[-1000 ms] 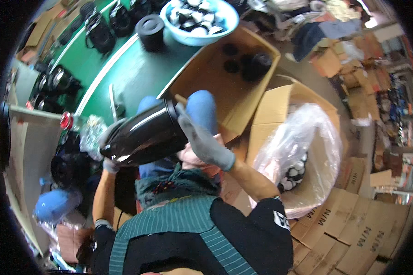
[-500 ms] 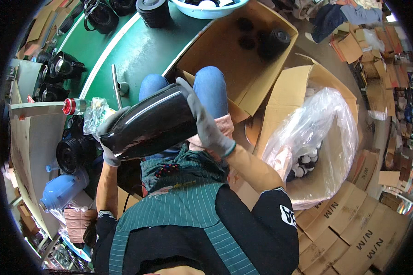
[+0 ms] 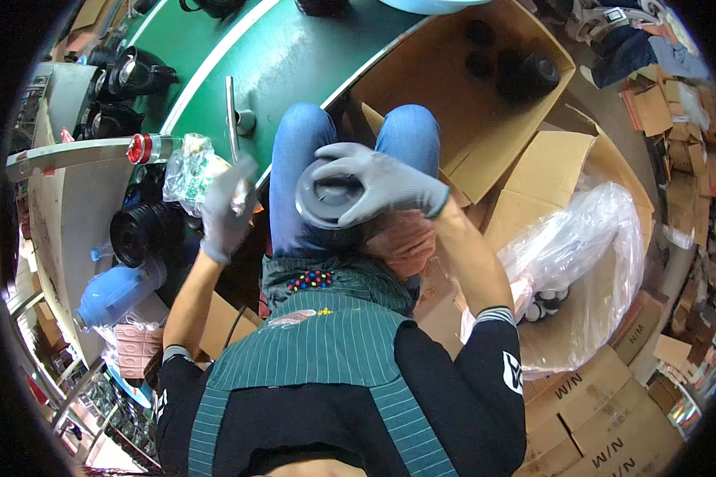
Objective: The person sits on the floor and repeatedly assembles black electric kettles by inserting a metal rod into the base, attaching a lid, and placing the finished unit on a nearby table. The process is repeated for multiple units.
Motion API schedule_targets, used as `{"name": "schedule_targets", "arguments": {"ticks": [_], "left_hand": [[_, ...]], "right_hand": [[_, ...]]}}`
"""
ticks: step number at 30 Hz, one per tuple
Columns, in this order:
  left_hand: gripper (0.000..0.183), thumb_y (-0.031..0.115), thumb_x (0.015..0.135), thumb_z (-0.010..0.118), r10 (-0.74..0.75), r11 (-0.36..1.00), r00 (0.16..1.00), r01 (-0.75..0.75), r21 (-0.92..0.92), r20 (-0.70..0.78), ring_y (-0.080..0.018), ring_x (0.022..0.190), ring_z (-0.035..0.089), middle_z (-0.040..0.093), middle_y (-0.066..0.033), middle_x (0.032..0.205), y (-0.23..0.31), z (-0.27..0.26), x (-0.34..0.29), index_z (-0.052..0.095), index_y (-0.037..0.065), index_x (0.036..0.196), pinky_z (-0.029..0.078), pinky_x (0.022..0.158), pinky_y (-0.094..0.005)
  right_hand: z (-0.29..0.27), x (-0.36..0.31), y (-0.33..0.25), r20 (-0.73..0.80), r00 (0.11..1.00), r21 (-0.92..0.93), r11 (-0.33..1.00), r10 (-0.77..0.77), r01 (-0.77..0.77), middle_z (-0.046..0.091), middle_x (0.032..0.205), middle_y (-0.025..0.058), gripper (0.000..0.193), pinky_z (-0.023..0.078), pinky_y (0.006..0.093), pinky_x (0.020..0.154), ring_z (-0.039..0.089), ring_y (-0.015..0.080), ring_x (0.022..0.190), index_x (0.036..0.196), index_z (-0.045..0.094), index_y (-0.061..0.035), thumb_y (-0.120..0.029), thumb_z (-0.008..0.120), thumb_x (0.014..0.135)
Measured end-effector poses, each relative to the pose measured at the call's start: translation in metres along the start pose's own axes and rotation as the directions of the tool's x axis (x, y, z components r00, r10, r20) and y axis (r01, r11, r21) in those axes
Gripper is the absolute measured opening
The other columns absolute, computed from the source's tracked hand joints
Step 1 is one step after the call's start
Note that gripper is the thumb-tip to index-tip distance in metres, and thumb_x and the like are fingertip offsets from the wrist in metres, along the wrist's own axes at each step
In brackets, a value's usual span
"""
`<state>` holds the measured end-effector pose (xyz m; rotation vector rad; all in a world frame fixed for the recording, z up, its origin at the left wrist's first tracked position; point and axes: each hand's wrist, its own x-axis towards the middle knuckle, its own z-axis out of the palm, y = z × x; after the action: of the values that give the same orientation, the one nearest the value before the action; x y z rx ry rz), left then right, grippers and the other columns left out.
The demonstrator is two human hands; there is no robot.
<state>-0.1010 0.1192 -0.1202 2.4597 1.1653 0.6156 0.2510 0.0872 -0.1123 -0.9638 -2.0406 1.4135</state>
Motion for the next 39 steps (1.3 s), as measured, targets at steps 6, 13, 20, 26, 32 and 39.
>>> {"name": "schedule_targets", "arguments": {"ticks": [6,13,20,26,32,39], "left_hand": [[0.073,0.051,0.097,0.073,-0.711,0.588,0.701,0.635,0.5,-0.055,-0.0428,0.123,0.068,0.067,-0.0263,0.135,-0.11,0.052,0.089,0.057,0.001,0.149,0.055,0.1,-0.0513],[0.046,0.026,0.1,0.078,-0.528,0.807,0.822,0.564,-0.175,0.215,-0.0245,0.096,0.077,0.081,-0.0155,0.11,-0.084,0.02,0.109,0.069,0.008,0.141,0.061,0.086,-0.0386],[0.057,0.011,0.094,0.081,0.022,0.899,0.646,0.321,-0.298,0.763,-0.0162,0.079,0.067,0.077,-0.015,0.097,0.041,-0.044,0.146,0.067,0.016,0.149,0.058,0.076,-0.0379],[0.059,0.012,0.098,0.07,-0.01,0.973,0.665,0.178,-0.145,0.747,-0.0373,0.091,0.075,0.074,-0.0247,0.106,0.073,-0.065,0.125,0.053,0.007,0.155,0.058,0.085,-0.0474],[0.092,0.031,0.096,0.077,-0.044,0.998,0.929,0.057,-0.023,0.369,-0.0495,0.133,0.056,0.051,-0.0344,0.149,0.117,-0.051,0.062,0.03,-0.011,0.163,0.046,0.112,-0.0548],[0.088,0.034,0.094,0.075,-0.043,0.986,0.986,0.068,-0.154,0.164,-0.0491,0.148,0.043,0.048,-0.0292,0.156,0.147,-0.035,0.04,0.036,-0.005,0.162,0.029,0.126,-0.0574]], "right_hand": [[0.009,0.001,0.007,-0.135,0.991,-0.111,0.994,0.002,-0.017,0.047,0.163,0.0215,0.108,0.037,0.0465,0.127,0.046,0.038,0.152,0.162,0.045,-0.0042,-0.033,0.096,0.07],[0.04,-0.019,0.002,-0.401,0.88,0.139,0.966,0.254,-0.215,0.041,0.169,0.0214,0.131,0.037,0.0421,0.127,0.049,0.0351,0.153,0.171,0.026,-0.0052,-0.027,0.101,0.066],[0.045,-0.003,0.02,-0.429,0.841,0.642,0.766,0.329,0.028,0.034,0.172,0.0255,0.149,0.036,0.0448,0.128,0.043,0.036,0.156,0.174,0.005,-0.0035,-0.036,0.103,0.066],[0.028,0.023,-0.003,-0.593,0.726,0.798,0.373,0.348,0.473,0.06,0.145,0.023,0.098,0.047,0.0557,0.122,0.05,0.0339,0.149,0.169,0.022,0.0025,-0.063,0.059,0.107],[0.03,0.061,0.018,-0.43,0.856,0.885,0.323,0.287,0.336,0.072,0.099,0.0064,0.051,0.062,0.039,0.102,0.072,0.0158,0.092,0.153,0.048,0.0078,-0.025,0.056,0.115],[0.05,0.066,0.034,-0.267,0.936,0.924,0.336,0.23,0.182,0.077,0.106,0.0129,0.045,0.061,0.0325,0.096,0.076,0.0193,0.101,0.151,0.055,0.0018,-0.025,0.054,0.115]]}}
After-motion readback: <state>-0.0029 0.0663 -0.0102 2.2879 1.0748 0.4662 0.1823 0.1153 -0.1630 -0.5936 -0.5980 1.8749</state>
